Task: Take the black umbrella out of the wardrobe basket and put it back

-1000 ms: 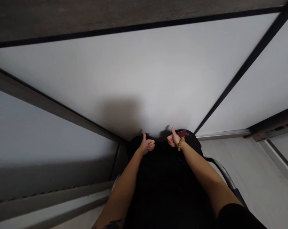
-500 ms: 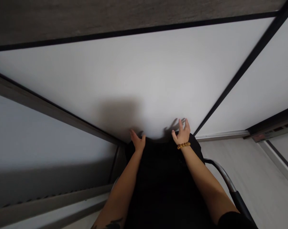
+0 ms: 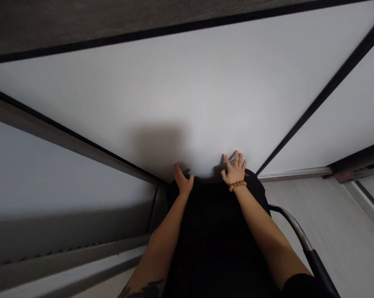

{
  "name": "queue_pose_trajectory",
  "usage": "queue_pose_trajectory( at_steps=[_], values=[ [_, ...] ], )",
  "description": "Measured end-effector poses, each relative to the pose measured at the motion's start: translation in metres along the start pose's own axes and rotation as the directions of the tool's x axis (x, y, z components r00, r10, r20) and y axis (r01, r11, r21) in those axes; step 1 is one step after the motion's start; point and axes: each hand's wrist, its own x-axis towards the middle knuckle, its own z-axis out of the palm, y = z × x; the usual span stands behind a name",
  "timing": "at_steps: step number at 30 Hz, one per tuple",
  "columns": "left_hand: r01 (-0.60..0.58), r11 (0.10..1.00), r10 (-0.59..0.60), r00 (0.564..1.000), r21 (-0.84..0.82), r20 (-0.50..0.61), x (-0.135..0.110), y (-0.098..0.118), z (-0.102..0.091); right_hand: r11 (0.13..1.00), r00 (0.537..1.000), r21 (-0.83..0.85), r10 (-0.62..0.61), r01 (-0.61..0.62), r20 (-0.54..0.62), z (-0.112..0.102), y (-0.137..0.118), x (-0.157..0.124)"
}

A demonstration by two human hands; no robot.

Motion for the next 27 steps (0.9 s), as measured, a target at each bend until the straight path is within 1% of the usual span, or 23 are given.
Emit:
queue_pose_trajectory(
  at_steps=[2,4,6,9,11,13,15,17,20,24,25,27],
  values=[
    [0.036,0.999,-0.036,0.997,-0.002,-0.065,0.001,-0.001,0.000,1.000,1.000,-0.023,0.020,-0.020,0.007,-0.001,0.003,0.000],
    [0.076,0.997,-0.075,0.993,0.008,-0.093,0.003,-0.001,0.001,0.998,0.999,-0.039,0.044,-0.044,-0.003,-0.001,0.006,0.000],
    [0.085,0.996,-0.083,0.995,0.027,-0.059,0.005,-0.001,0.001,0.996,0.997,-0.048,0.080,-0.080,-0.018,0.001,0.008,-0.001],
    [0.043,0.998,-0.045,0.999,0.048,0.027,0.005,0.002,0.001,0.991,0.992,-0.043,0.122,-0.123,-0.041,0.003,0.008,-0.001],
    [0.009,0.999,-0.012,0.998,0.049,0.059,0.004,0.004,0.001,0.994,0.992,-0.020,0.106,-0.107,-0.070,0.003,0.006,-0.002],
    [-0.022,0.999,0.019,0.997,0.041,0.074,0.002,0.005,0.001,0.999,0.996,0.000,0.033,-0.033,-0.084,0.002,0.002,-0.001],
    [-0.045,0.999,0.042,0.996,0.031,0.082,0.000,0.007,0.001,0.998,0.997,0.013,-0.059,0.060,-0.052,0.001,-0.003,0.000],
    [-0.066,0.998,0.064,0.994,0.020,0.086,-0.001,0.007,0.002,0.995,0.996,0.017,-0.094,0.094,0.004,0.002,-0.006,0.002],
    [-0.091,0.996,0.090,0.995,0.013,0.053,0.000,0.006,0.003,0.999,0.998,0.000,-0.040,0.040,0.044,0.004,-0.006,0.006],
    [-0.070,0.997,0.072,0.995,0.038,-0.063,0.007,0.005,0.005,0.999,1.000,-0.033,0.000,0.001,0.030,0.005,0.007,0.009],
    [-0.064,0.997,0.067,0.996,0.046,-0.063,0.009,0.005,0.006,0.999,1.000,-0.039,0.005,-0.004,0.021,0.004,0.011,0.009],
    [-0.070,0.996,0.071,0.997,0.052,-0.016,0.011,0.005,0.008,0.999,1.000,-0.040,0.016,-0.016,-0.002,0.003,0.017,0.009]
  ],
)
